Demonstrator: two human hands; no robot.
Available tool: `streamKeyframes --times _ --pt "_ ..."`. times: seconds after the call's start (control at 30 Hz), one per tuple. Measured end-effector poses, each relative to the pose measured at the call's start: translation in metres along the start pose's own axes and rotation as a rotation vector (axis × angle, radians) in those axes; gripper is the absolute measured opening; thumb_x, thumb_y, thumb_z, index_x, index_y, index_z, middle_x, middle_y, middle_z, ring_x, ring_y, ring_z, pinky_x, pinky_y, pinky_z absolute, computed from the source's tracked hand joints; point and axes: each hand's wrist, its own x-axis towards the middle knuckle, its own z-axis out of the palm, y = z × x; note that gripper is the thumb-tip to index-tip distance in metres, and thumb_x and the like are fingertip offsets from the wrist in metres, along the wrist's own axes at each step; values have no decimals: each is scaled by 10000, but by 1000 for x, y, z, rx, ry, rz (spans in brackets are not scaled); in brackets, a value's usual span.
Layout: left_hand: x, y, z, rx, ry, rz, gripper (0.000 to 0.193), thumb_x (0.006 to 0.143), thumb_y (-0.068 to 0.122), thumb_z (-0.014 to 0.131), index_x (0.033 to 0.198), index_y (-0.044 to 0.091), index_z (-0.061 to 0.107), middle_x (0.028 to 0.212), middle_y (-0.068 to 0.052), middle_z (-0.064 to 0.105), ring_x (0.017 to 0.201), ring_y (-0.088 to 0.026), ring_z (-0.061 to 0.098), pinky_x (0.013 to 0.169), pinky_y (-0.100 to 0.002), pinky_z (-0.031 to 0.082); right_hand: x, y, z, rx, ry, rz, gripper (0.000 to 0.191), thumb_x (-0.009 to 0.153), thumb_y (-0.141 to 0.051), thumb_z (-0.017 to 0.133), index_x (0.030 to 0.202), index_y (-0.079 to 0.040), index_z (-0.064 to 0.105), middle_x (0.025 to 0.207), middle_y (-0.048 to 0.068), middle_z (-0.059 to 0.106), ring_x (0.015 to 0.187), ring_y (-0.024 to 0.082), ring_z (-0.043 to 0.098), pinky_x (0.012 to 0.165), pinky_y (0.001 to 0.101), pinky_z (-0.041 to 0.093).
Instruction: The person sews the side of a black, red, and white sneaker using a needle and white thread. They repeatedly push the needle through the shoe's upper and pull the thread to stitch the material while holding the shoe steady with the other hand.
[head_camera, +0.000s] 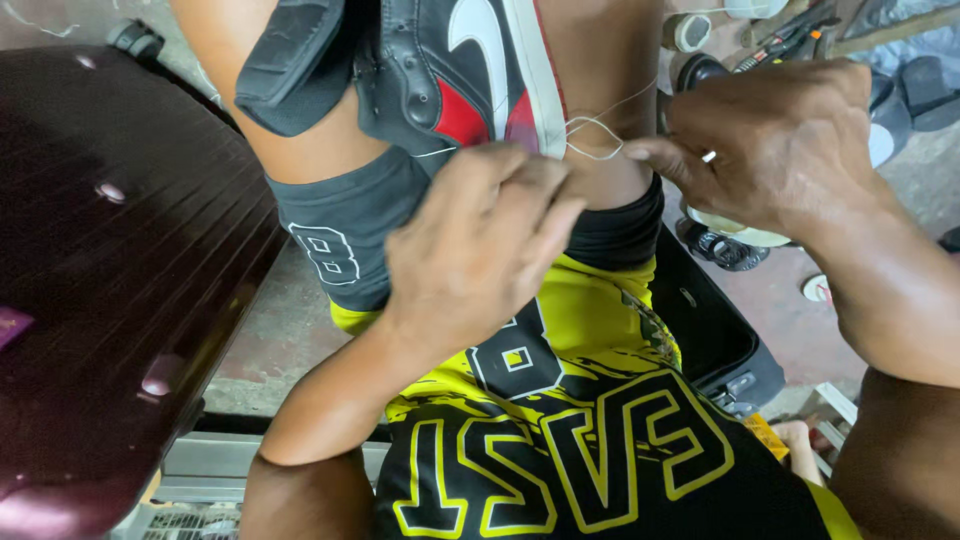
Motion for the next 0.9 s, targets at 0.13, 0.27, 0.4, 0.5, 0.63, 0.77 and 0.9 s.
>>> streamKeyframes --times 0.13,0.27,0.4,0.5,0.63,0.77,0.9 --pt "18 2 19 106 -142 64 261 896 80 705 1146 21 661 1189 -108 651 927 -243 650 660 -326 559 2 -3 -3 -44 -3 7 454 980 -455 759 693 -140 602 622 13 533 565 234 579 538 379 374" --pt "23 1 27 16 -242 -35 207 918 78 709 1120 50 668 1097 -103 648 994 -318 643 782 -393 567 9 -6 2 -277 -104 27 369 864 -579 756 725 -244 694 604 -43 609 503 176 601 572 456 472" --pt "27 1 19 -170 -129 -44 170 1023 55 668 1185 59 618 1117 -123 664 916 -285 622 808 -357 542 17 -5 22 280 217 -207 386 859 -439 803 955 -75 719 867 90 695 689 233 652 577 360 489" --pt "26 5 8 -460 -159 -252 240 1036 27 620 1266 82 575 996 -76 688 809 -227 658 743 -320 540 11 -8 39 447 272 -131 281 962 -284 796 1078 -54 684 970 107 701 825 236 691 699 349 521" --pt "21 4 3 -639 -322 -421 476 1044 -17 567 1493 113 475 1106 -71 711 742 -157 752 745 -303 614 -5 3 31 865 -80 40 131 953 -170 777 986 -80 687 804 18 709 602 107 618 541 267 449" --pt "13 -1 16 -336 -269 -142 628 1070 19 652 1557 193 296 1262 -80 673 925 -168 742 816 -287 613 -3 3 7 1196 -39 48 132 1015 -203 703 966 -103 632 843 -28 670 718 14 635 620 220 482" --pt "8 -2 20 -280 -315 -210 842 987 106 829 1615 152 271 1216 -82 607 760 -182 658 709 -309 575 12 -21 12 753 -50 146 108 913 -165 831 907 -98 747 624 11 599 477 128 504 472 298 370"
